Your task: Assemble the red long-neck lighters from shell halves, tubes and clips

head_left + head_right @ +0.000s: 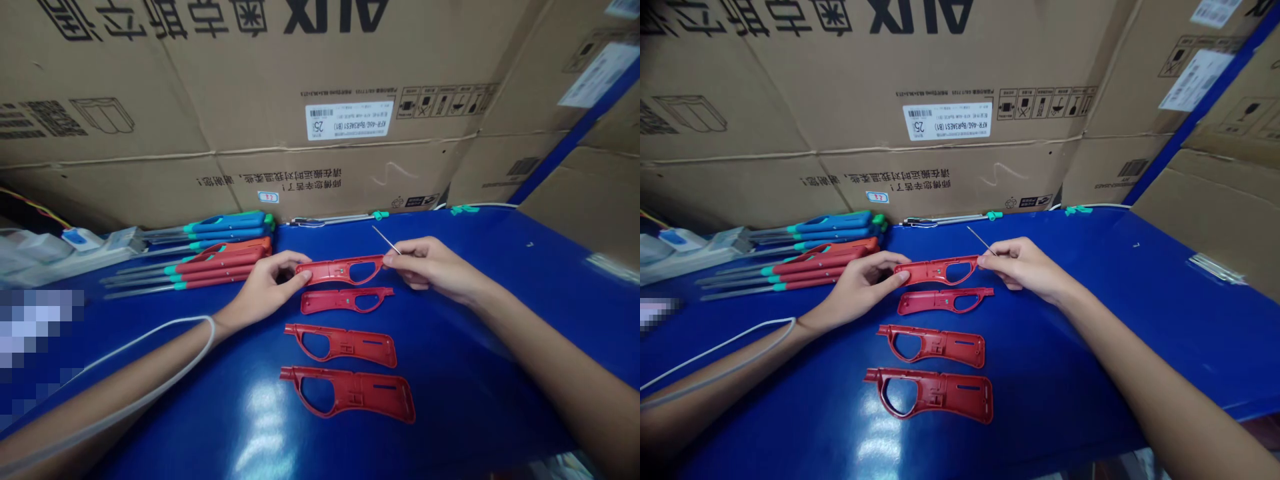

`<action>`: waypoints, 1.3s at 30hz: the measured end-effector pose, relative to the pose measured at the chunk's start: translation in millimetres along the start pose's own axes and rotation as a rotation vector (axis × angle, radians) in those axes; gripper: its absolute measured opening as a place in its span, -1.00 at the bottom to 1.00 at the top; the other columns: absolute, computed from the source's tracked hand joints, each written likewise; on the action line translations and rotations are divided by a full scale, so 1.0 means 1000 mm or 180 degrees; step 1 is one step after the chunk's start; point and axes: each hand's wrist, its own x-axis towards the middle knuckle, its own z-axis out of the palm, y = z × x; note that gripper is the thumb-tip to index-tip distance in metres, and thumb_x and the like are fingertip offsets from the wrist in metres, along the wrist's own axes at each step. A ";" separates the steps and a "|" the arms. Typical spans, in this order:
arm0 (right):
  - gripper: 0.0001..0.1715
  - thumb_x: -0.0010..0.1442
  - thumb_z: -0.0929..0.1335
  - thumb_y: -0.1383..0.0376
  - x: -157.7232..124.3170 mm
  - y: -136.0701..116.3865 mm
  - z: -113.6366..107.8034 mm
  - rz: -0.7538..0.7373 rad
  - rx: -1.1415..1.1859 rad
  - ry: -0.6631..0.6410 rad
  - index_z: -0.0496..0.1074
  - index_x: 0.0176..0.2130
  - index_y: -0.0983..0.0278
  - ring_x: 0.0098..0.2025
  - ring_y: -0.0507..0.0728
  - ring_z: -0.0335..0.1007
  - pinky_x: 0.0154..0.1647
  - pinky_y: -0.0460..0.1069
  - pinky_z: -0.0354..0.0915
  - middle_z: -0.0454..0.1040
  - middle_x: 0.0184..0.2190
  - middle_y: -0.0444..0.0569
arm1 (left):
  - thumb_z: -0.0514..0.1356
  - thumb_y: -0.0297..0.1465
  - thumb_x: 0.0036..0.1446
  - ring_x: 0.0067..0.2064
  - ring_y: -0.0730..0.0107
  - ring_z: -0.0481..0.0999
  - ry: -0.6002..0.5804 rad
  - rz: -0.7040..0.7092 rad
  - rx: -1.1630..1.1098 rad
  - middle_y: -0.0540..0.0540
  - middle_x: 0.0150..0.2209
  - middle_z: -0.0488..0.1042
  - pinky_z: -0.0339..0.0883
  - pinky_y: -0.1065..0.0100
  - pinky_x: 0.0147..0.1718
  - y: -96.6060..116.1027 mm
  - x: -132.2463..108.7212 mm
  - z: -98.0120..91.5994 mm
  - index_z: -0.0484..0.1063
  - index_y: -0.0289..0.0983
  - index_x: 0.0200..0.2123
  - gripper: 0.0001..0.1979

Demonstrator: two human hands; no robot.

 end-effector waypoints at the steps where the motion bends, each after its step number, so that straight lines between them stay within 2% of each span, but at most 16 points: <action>1: -0.63 0.01 0.47 0.08 -0.004 -0.003 -0.002 -0.0010 0.0020 -0.0113 0.39 -0.50 0.32 -0.67 -0.12 -0.10 -0.67 -0.11 -0.18 0.11 -0.70 -0.26 | 0.22 -0.22 0.14 -0.30 0.37 0.47 -0.0023 0.0041 -0.0008 -0.08 -0.29 0.51 0.36 0.36 -0.30 0.007 -0.003 -0.002 0.46 -0.29 -0.19 -0.73; 3: -0.63 0.03 0.46 0.08 -0.014 -0.008 -0.003 0.0001 0.0005 -0.0295 0.39 -0.52 0.31 -0.67 -0.11 -0.07 -0.67 -0.10 -0.15 0.15 -0.68 -0.23 | 0.24 -0.25 0.12 -0.28 0.36 0.48 -0.0020 0.0101 0.0021 -0.06 -0.28 0.53 0.38 0.37 -0.28 0.022 -0.015 -0.008 0.47 -0.27 -0.18 -0.75; 6: -0.61 0.04 0.45 0.05 -0.035 -0.011 0.001 0.0195 -0.0278 -0.0513 0.40 -0.54 0.29 -0.65 -0.08 -0.03 -0.68 -0.10 -0.13 0.15 -0.68 -0.21 | 0.28 -0.27 0.07 -0.34 0.37 0.50 -0.0152 -0.0069 -0.0038 -0.04 -0.32 0.55 0.40 0.40 -0.35 0.041 -0.040 -0.018 0.48 -0.23 -0.21 -0.78; 7: -0.61 0.03 0.45 0.04 -0.043 -0.011 0.004 0.0287 -0.0406 -0.0624 0.41 -0.54 0.29 -0.65 -0.07 -0.04 -0.68 -0.10 -0.13 0.13 -0.68 -0.22 | 0.28 -0.28 0.06 -0.35 0.38 0.51 -0.0304 -0.0097 -0.0062 -0.03 -0.34 0.55 0.41 0.41 -0.37 0.046 -0.048 -0.021 0.49 -0.22 -0.25 -0.81; 9: -0.61 0.04 0.44 0.03 -0.059 -0.009 0.011 0.0376 -0.0572 -0.0828 0.41 -0.56 0.28 -0.65 -0.07 -0.11 -0.68 -0.10 -0.17 0.06 -0.70 -0.24 | 0.29 -0.33 0.06 -0.46 0.44 0.49 -0.0916 -0.0255 -0.0036 0.03 -0.47 0.53 0.39 0.44 -0.44 0.052 -0.064 -0.024 0.50 -0.19 -0.26 -0.85; 10: -0.61 0.06 0.43 0.04 -0.066 -0.007 0.014 0.0364 -0.0590 -0.0858 0.41 -0.56 0.27 -0.65 -0.07 -0.15 -0.67 -0.10 -0.19 0.03 -0.69 -0.24 | 0.31 -0.33 0.03 -0.51 0.47 0.47 -0.1056 -0.0313 0.0021 0.06 -0.53 0.51 0.36 0.46 -0.49 0.055 -0.070 -0.025 0.51 -0.17 -0.26 -0.84; 13: -0.58 0.11 0.41 0.05 -0.085 -0.001 0.022 0.0262 -0.0585 -0.0699 0.35 -0.59 0.26 -0.62 -0.06 -0.16 -0.66 -0.09 -0.19 0.00 -0.67 -0.23 | 0.35 -0.33 -0.04 -0.46 0.44 0.49 -0.1413 -0.0204 0.0302 0.05 -0.48 0.53 0.38 0.46 -0.47 0.063 -0.080 -0.025 0.52 -0.15 -0.35 -0.86; 15: -0.56 0.16 0.36 0.02 -0.092 0.000 0.026 0.0180 -0.0592 -0.0494 0.35 -0.57 0.25 -0.62 -0.04 -0.12 -0.67 -0.09 -0.18 0.03 -0.66 -0.21 | 0.37 -0.32 -0.06 -0.45 0.43 0.49 -0.1519 -0.0107 0.0421 0.04 -0.45 0.54 0.39 0.46 -0.47 0.069 -0.082 -0.024 0.51 -0.15 -0.39 -0.87; 19: -0.53 0.18 0.31 -0.04 -0.087 -0.003 0.030 0.0023 -0.0582 -0.0190 0.37 -0.54 0.23 -0.65 -0.04 -0.04 -0.71 -0.10 -0.12 0.11 -0.69 -0.19 | 0.35 -0.26 -0.03 -0.43 0.40 0.49 -0.1747 -0.0097 0.0450 0.02 -0.44 0.54 0.39 0.43 -0.45 0.070 -0.083 -0.020 0.50 -0.17 -0.41 -0.86; 21: -0.55 0.16 0.34 -0.02 -0.078 -0.005 0.029 0.0011 -0.0580 -0.0159 0.35 -0.55 0.24 -0.65 -0.05 0.00 -0.71 -0.11 -0.11 0.16 -0.68 -0.19 | 0.34 -0.27 -0.01 -0.42 0.39 0.49 -0.1553 -0.0182 0.0373 0.01 -0.45 0.52 0.38 0.42 -0.43 0.061 -0.081 -0.018 0.50 -0.18 -0.39 -0.86; 24: -0.57 0.16 0.34 0.02 -0.062 -0.005 0.026 0.0037 -0.0635 -0.0243 0.35 -0.56 0.25 -0.67 -0.07 -0.03 -0.71 -0.11 -0.12 0.21 -0.66 -0.18 | 0.27 -0.30 0.10 -0.44 0.44 0.49 -0.0961 -0.0450 -0.0050 0.03 -0.44 0.54 0.38 0.46 -0.46 0.041 -0.073 -0.018 0.48 -0.17 -0.18 -0.80; 26: -0.59 0.15 0.34 0.04 -0.054 -0.003 0.024 0.0085 -0.0720 -0.0288 0.38 -0.55 0.26 -0.67 -0.08 -0.03 -0.70 -0.11 -0.12 0.23 -0.66 -0.18 | 0.30 -0.30 0.06 -0.41 0.45 0.50 -0.0408 -0.0485 -0.0161 0.00 -0.38 0.56 0.38 0.48 -0.44 0.028 -0.065 -0.019 0.47 -0.20 -0.18 -0.76; 28: -0.62 0.13 0.36 0.07 -0.048 0.000 0.023 0.0105 -0.0830 -0.0296 0.40 -0.55 0.26 -0.65 -0.07 -0.01 -0.69 -0.10 -0.11 0.24 -0.65 -0.18 | 0.31 -0.31 0.05 -0.40 0.46 0.52 -0.0110 -0.0517 -0.0227 0.00 -0.39 0.56 0.40 0.49 -0.40 0.019 -0.058 -0.020 0.47 -0.23 -0.19 -0.76; 31: -0.64 0.15 0.35 0.09 -0.044 0.007 0.023 0.0037 -0.0990 -0.0227 0.43 -0.53 0.28 -0.61 -0.05 0.04 -0.65 -0.10 -0.07 0.27 -0.63 -0.16 | 0.31 -0.32 0.03 -0.38 0.44 0.53 -0.0024 -0.0551 -0.0261 -0.04 -0.38 0.58 0.42 0.47 -0.36 0.010 -0.053 -0.019 0.48 -0.27 -0.20 -0.75; 36: -0.64 0.19 0.31 0.08 -0.039 0.014 0.025 -0.0033 -0.1109 -0.0108 0.52 -0.37 0.29 -0.55 -0.02 0.17 -0.56 -0.09 0.10 0.36 -0.55 -0.10 | 0.28 -0.29 0.07 -0.27 0.34 0.59 -0.0040 -0.0572 -0.0256 -0.12 -0.26 0.62 0.47 0.39 -0.26 -0.002 -0.054 -0.012 0.47 -0.29 -0.11 -0.68; 39: -0.65 0.19 0.31 0.09 -0.030 0.012 0.026 -0.0254 -0.1195 -0.0022 0.52 -0.37 0.29 -0.50 0.02 0.24 -0.49 -0.08 0.16 0.39 -0.54 -0.08 | 0.26 -0.26 0.07 -0.22 0.26 0.59 0.0087 -0.0566 -0.0042 -0.17 -0.21 0.61 0.47 0.31 -0.25 -0.009 -0.052 -0.010 0.46 -0.32 -0.06 -0.62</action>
